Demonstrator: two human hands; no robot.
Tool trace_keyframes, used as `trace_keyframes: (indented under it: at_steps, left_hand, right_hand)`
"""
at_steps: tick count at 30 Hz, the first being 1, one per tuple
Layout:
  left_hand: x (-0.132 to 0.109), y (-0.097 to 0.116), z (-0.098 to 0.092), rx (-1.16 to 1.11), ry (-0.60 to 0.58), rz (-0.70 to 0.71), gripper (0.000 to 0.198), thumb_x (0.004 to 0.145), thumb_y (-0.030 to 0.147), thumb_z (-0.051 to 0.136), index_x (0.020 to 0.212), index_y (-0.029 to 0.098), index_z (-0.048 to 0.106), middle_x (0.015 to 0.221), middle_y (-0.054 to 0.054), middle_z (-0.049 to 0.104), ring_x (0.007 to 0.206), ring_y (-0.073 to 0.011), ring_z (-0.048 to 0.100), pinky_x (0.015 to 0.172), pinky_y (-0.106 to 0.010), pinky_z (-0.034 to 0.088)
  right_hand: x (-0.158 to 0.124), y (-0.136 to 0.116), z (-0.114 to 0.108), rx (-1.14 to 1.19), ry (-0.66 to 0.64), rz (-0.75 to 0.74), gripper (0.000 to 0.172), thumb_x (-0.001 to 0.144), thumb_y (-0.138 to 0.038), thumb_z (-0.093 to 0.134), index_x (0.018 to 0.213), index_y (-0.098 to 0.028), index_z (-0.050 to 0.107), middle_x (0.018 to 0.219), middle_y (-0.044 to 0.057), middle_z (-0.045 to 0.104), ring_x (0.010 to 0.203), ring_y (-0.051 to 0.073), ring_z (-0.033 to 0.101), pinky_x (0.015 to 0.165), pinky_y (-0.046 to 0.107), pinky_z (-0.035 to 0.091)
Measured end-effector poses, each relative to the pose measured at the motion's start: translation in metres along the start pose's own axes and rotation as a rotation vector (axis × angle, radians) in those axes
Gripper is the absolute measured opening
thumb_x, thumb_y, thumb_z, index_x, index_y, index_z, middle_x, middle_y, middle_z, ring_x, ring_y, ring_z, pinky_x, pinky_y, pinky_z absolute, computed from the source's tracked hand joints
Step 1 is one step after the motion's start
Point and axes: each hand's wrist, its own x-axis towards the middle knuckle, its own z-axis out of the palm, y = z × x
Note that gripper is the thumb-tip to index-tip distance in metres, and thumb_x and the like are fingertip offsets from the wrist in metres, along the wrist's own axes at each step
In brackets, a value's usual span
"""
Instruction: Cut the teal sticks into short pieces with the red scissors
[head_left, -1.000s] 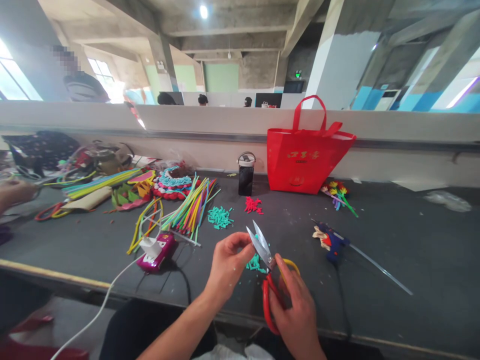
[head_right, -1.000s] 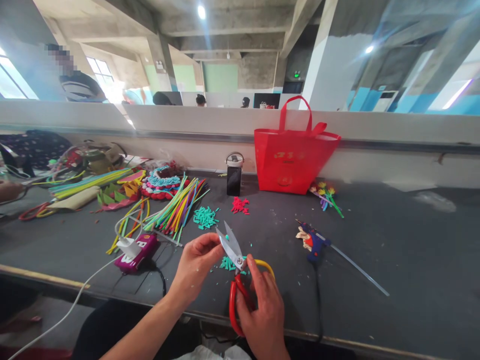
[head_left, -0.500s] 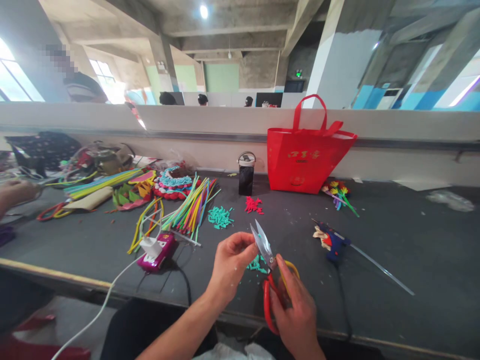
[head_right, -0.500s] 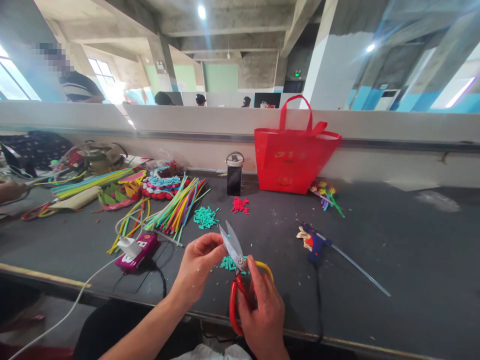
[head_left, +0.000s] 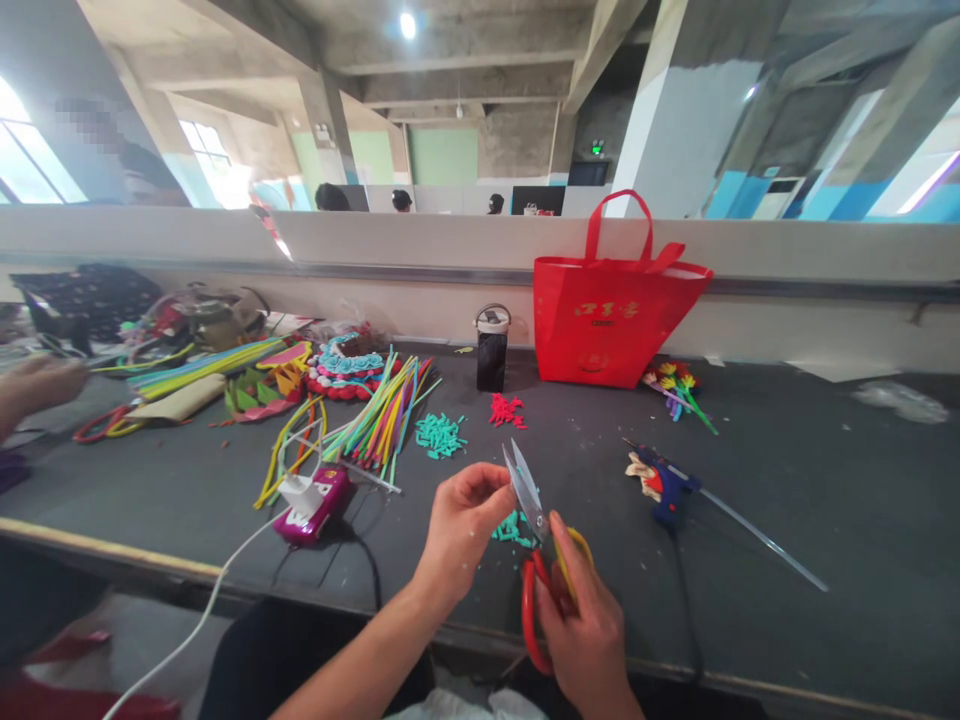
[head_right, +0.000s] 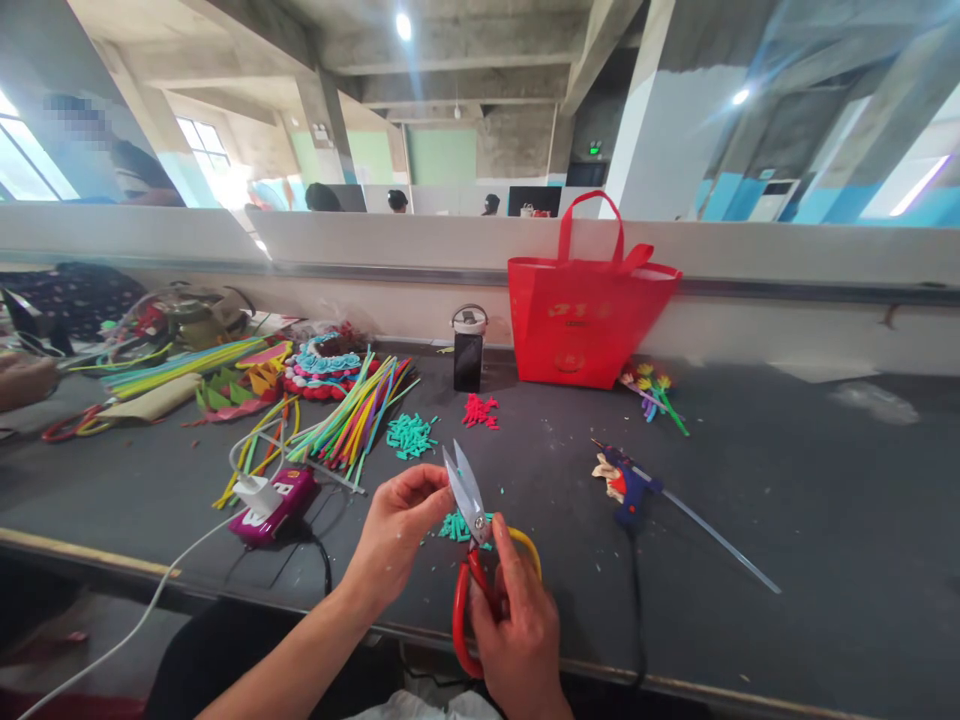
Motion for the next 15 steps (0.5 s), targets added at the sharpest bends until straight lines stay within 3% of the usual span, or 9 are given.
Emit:
trace_keyframes:
  at_steps: [4, 9, 15]
  left_hand:
    - [0.002, -0.002, -0.002, 0.014, -0.002, 0.033, 0.013, 0.070, 0.026, 0.075, 0.074, 0.014, 0.069, 0.070, -0.001, 0.065, 0.065, -0.0110, 0.053, 0.063, -0.022, 0.043]
    - [0.003, -0.005, -0.003, 0.072, 0.009, 0.072, 0.010, 0.072, 0.025, 0.072, 0.073, 0.015, 0.069, 0.069, 0.000, 0.064, 0.064, -0.0107, 0.053, 0.063, -0.021, 0.043]
    - [0.004, -0.005, -0.005, 0.106, 0.018, 0.082, 0.006, 0.070, 0.021, 0.071, 0.070, 0.016, 0.068, 0.066, 0.001, 0.062, 0.062, -0.0099, 0.051, 0.060, -0.020, 0.041]
  right_hand:
    - [0.007, -0.003, -0.004, -0.011, -0.017, -0.014, 0.054, 0.092, -0.031, 0.056, 0.143, -0.021, 0.043, 0.125, 0.010, 0.065, 0.100, 0.020, 0.069, 0.077, 0.026, 0.057]
    - [0.012, -0.006, -0.005, -0.018, -0.031, 0.044, 0.051, 0.090, -0.028, 0.056, 0.140, -0.021, 0.047, 0.118, 0.007, 0.068, 0.092, 0.018, 0.071, 0.071, 0.023, 0.057]
    - [0.013, -0.009, -0.006, -0.042, -0.045, 0.055, 0.054, 0.087, -0.024, 0.054, 0.141, -0.021, 0.046, 0.120, 0.007, 0.068, 0.098, 0.019, 0.069, 0.075, 0.025, 0.057]
